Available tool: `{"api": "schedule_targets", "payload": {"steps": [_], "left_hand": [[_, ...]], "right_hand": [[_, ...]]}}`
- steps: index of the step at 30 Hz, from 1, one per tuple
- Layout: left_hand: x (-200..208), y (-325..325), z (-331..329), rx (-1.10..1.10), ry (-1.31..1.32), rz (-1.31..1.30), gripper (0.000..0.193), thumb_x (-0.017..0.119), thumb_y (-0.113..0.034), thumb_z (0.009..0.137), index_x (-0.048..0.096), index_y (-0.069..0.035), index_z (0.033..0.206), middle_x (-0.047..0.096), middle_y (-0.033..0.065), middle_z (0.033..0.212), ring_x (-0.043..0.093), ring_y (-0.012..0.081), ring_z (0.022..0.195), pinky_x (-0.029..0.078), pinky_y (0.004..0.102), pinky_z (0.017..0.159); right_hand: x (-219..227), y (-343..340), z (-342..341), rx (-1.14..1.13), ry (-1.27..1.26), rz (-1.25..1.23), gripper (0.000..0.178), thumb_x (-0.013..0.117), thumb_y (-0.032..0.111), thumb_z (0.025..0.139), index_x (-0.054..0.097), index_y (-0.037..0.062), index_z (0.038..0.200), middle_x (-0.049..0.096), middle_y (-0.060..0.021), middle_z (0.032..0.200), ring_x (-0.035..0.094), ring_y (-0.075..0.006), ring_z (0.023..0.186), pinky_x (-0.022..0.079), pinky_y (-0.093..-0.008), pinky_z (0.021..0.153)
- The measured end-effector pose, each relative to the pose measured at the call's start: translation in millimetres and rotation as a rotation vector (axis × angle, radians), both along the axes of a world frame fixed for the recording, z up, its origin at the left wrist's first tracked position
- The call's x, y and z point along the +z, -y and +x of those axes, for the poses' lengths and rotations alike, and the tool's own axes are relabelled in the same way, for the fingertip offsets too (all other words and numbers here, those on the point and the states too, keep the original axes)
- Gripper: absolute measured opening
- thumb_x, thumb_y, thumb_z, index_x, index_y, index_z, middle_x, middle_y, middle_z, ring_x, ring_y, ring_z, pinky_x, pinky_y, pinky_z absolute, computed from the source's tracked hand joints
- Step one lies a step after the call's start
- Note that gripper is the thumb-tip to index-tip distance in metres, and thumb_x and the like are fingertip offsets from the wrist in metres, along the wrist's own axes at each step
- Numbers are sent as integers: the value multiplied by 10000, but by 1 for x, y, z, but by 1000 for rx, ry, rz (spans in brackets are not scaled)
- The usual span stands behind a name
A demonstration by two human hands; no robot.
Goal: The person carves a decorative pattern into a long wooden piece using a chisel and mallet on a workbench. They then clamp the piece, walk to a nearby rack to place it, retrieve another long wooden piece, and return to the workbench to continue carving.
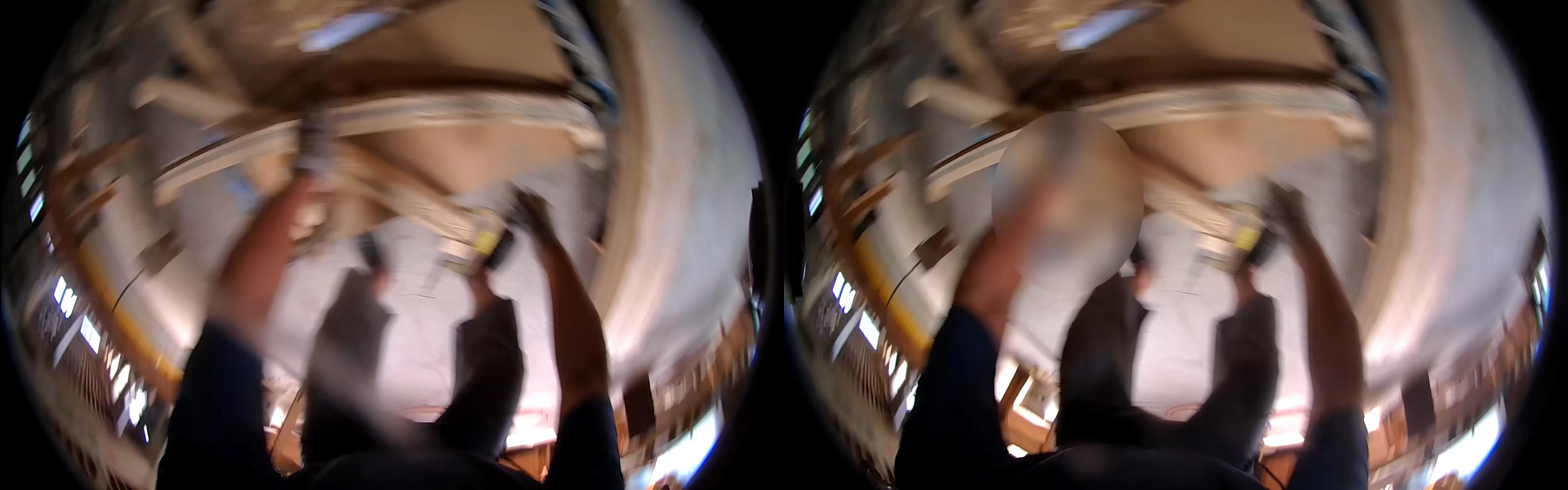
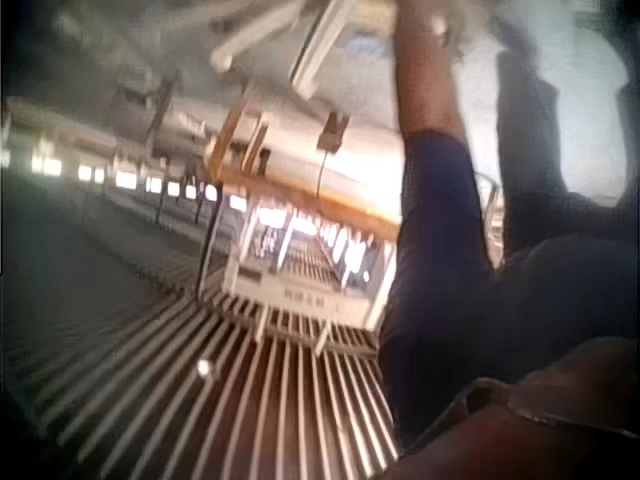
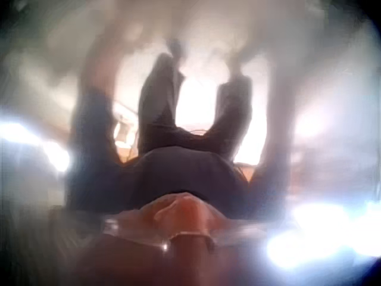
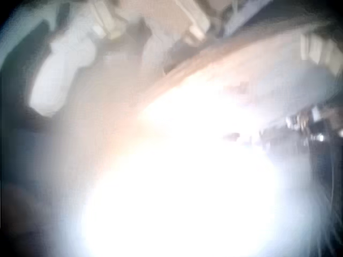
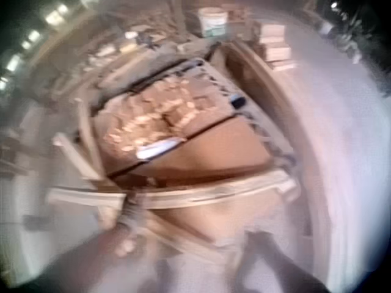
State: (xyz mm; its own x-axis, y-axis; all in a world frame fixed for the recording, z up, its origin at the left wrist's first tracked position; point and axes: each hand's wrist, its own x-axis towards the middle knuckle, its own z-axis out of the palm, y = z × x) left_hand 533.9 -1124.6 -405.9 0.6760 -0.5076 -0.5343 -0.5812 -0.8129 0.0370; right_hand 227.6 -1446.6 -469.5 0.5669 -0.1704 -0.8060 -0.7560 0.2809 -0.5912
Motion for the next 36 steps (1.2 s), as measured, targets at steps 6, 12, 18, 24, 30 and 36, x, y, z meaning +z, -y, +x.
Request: {"api": "schedule_targets", "payload": {"steps": [6,12,18,24,30,36], "left_hand": [[70,-34,-155,413,-212,-167,789,657,-267,882,346,-7,1559,365,266,1594,301,421,1497,223,469,1243],[184,-160,-269,949,-525,-99,696,705,-430,886,560,-14,1424,533,248,1480,481,373,1403,372,425,1183],[219,-269,-344,915,-581,-10,590,692,-445,866,676,-46,1300,681,190,1315,626,346,1251,493,423,1071],[290,-306,-336,989,-631,-29,564,672,-429,878,676,-60,1305,656,180,1354,603,331,1275,469,403,1090],[286,-323,-416,1106,-536,-148,528,740,-436,855,722,-94,1256,724,185,1237,676,331,1189,525,408,1037],[268,-356,-545,1054,-472,-145,456,743,-415,864,749,-116,1208,745,173,1174,695,321,1149,541,407,983]], "right_hand": [[107,6,-246,225,-593,-158,592,487,454,1052,693,-20,762,704,-134,630,682,-195,512,573,-366,536],[249,-58,-393,37,-865,2,368,608,324,1034,606,-19,898,682,-173,654,690,-304,505,589,-432,442],[373,-122,-408,-52,-852,-95,288,690,254,971,635,-23,918,701,-159,735,700,-317,566,589,-462,485],[396,-152,-366,-29,-560,-91,271,702,238,949,651,-26,920,725,-159,769,715,-299,604,596,-455,524],[361,-104,-312,-162,-393,-114,307,674,307,989,620,5,983,715,-186,751,712,-294,567,581,-407,459],[368,-122,-306,-188,-223,-109,334,686,337,979,596,19,1029,706,-164,799,707,-286,602,558,-375,477]]}}
